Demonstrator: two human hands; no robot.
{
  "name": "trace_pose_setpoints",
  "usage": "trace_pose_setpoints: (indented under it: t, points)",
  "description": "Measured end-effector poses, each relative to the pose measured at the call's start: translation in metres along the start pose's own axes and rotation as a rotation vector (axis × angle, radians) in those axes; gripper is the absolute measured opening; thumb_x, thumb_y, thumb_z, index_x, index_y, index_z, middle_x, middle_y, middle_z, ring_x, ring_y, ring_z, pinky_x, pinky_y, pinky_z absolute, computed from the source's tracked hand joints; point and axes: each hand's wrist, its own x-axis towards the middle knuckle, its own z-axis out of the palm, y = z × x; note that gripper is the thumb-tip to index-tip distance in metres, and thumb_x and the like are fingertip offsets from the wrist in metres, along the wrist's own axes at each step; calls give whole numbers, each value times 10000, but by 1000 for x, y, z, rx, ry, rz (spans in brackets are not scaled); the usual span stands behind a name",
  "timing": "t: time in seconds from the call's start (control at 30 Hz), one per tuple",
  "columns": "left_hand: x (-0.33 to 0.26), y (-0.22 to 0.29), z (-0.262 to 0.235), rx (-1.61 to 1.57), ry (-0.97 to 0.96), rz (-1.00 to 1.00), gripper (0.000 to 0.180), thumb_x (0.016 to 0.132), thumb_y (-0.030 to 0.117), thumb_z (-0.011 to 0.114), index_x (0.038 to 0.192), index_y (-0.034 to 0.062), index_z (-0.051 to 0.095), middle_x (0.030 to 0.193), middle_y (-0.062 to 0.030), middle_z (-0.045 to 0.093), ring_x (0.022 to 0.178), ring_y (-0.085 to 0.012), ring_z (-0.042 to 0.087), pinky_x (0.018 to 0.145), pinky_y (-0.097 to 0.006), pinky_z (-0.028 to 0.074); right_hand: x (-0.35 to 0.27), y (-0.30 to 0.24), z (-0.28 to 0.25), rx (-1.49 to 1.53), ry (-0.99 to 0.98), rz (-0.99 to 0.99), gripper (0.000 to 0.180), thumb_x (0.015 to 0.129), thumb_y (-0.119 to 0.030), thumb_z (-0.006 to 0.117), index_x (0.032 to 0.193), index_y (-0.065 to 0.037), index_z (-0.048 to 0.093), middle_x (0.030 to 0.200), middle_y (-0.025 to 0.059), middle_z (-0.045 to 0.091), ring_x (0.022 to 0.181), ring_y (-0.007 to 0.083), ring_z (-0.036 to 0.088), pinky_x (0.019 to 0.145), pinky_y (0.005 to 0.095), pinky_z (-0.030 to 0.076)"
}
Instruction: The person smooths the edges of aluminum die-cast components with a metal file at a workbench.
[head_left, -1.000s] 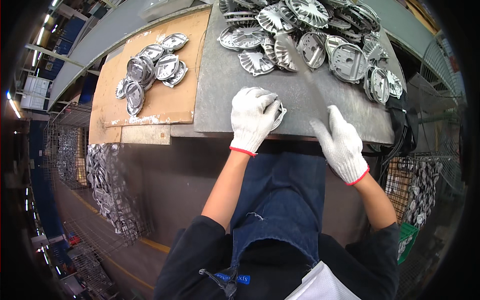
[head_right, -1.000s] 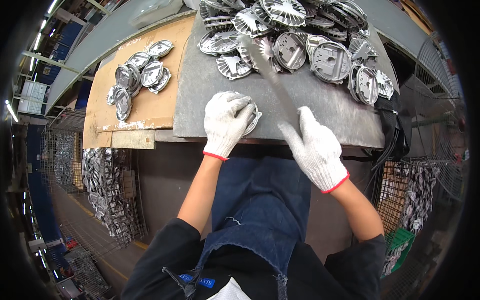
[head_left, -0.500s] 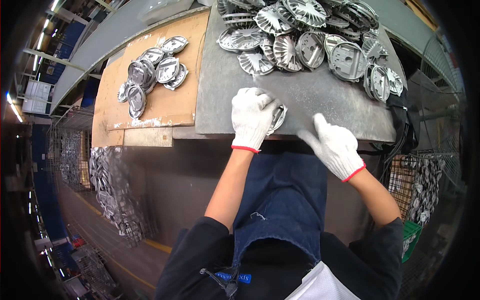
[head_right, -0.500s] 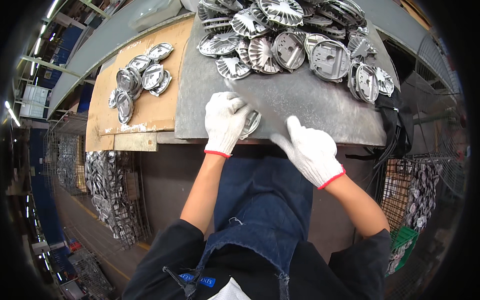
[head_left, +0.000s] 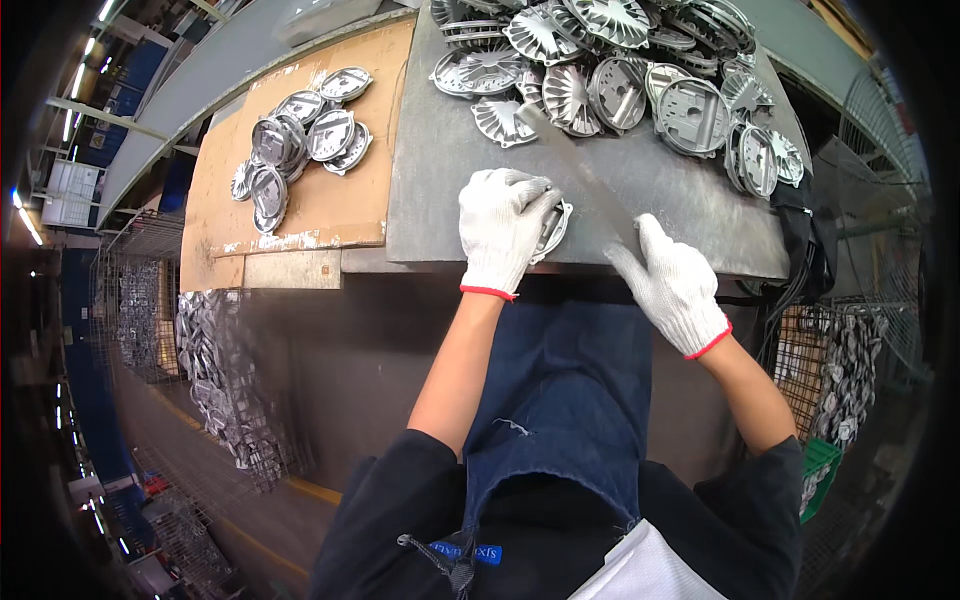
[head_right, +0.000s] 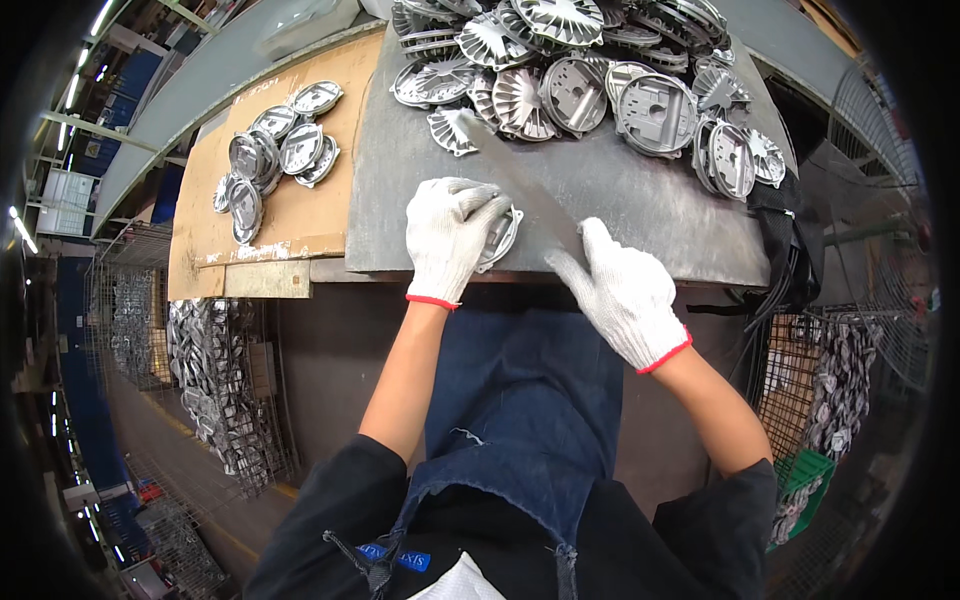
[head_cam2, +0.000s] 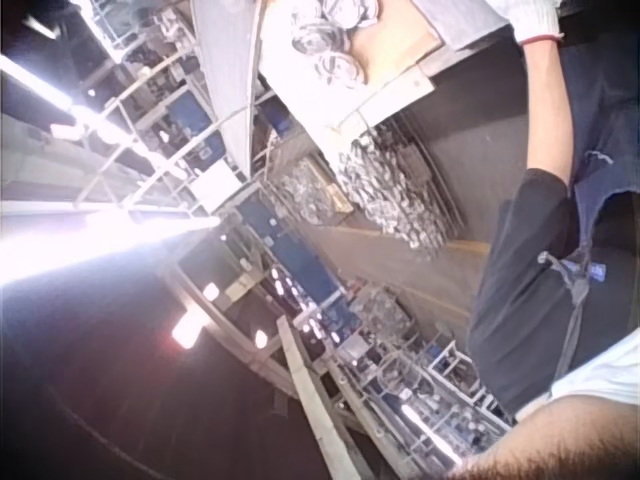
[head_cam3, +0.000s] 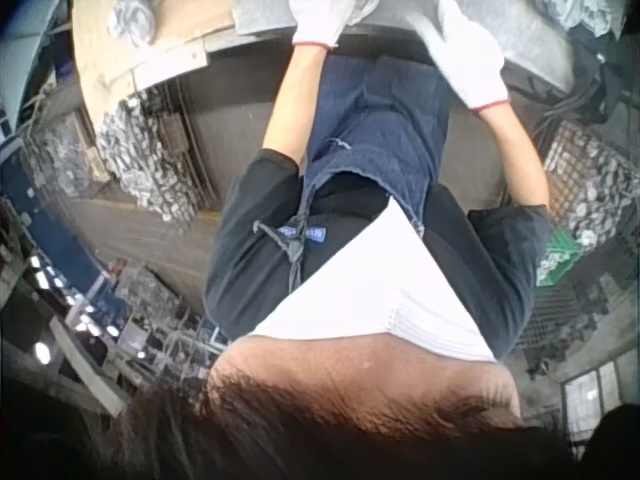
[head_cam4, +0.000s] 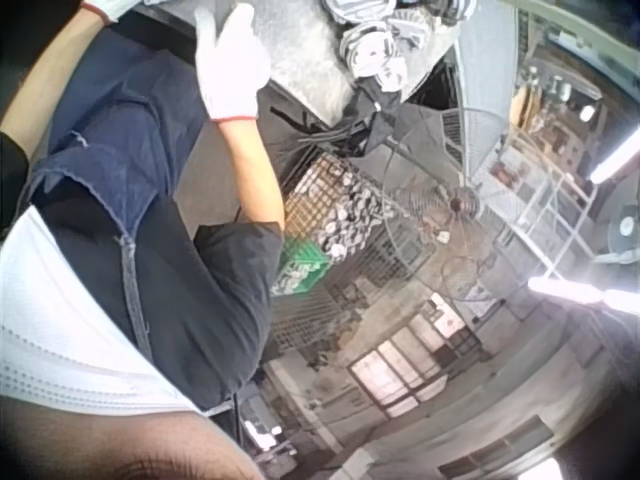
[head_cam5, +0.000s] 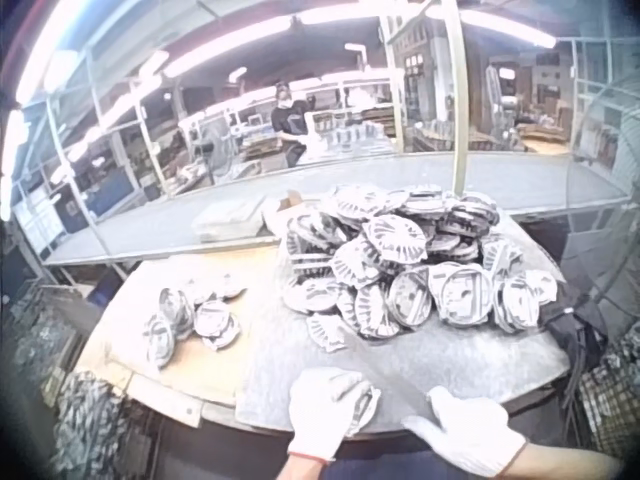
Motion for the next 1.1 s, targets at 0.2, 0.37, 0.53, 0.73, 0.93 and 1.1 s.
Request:
trace_pose_setpoints:
  t: [0.2, 0.37, 0.53, 0.73, 0.93, 1.1]
  points:
    - [9, 12, -4, 63, -80, 4, 189, 893, 296, 849, 961, 126, 900, 1005, -64, 827, 1061, -294, 739, 943, -407, 589, 14, 4, 13, 43, -122, 126, 489, 1062, -528, 701, 1194, -67, 602, 879, 244, 772, 832, 478, 764, 721, 574, 595]
    - [13, 9, -8, -12, -181, 6, 203, 892, 286, 833, 946, 98, 887, 985, -101, 816, 1006, -313, 749, 919, -413, 591, 81, -25, 35, 283, -197, 258, 534, 971, -531, 736, 1167, -50, 609, 1034, 284, 759, 1022, 503, 738, 877, 581, 569]
    - [7, 5, -23, 77, -79, 237, 135, 865, 224, 857, 930, 109, 885, 985, -91, 809, 944, -320, 748, 910, -432, 589, 89, -32, 48, 356, -279, 216, 501, 944, -462, 743, 1170, -29, 630, 1094, 285, 768, 1097, 485, 740, 949, 557, 572]
    - [31, 32, -43, -187, 202, 79, 100, 924, 139, 884, 995, 70, 878, 1011, -86, 803, 946, -194, 749, 826, -328, 587, 91, -39, 39, 359, -283, 268, 586, 928, -534, 792, 1152, -16, 635, 1089, 274, 772, 1083, 480, 746, 938, 551, 574]
    - [57, 8, -90, -66, -94, -213, 265, 957, 298, 809, 1020, 49, 873, 1111, -144, 829, 1098, -274, 746, 969, -388, 566, 91, -41, 50, 332, -285, 222, 765, 870, -709, 823, 1197, -44, 634, 1095, 269, 777, 1080, 475, 752, 925, 560, 575]
    - [0, -21, -52, -65, -249, -142, 345, 950, 384, 787, 998, 52, 862, 1053, -157, 829, 1042, -290, 766, 947, -400, 586, 70, -31, 78, 461, -15, 218, 718, 838, -607, 891, 1296, -108, 653, 1004, 210, 801, 973, 442, 787, 848, 520, 615]
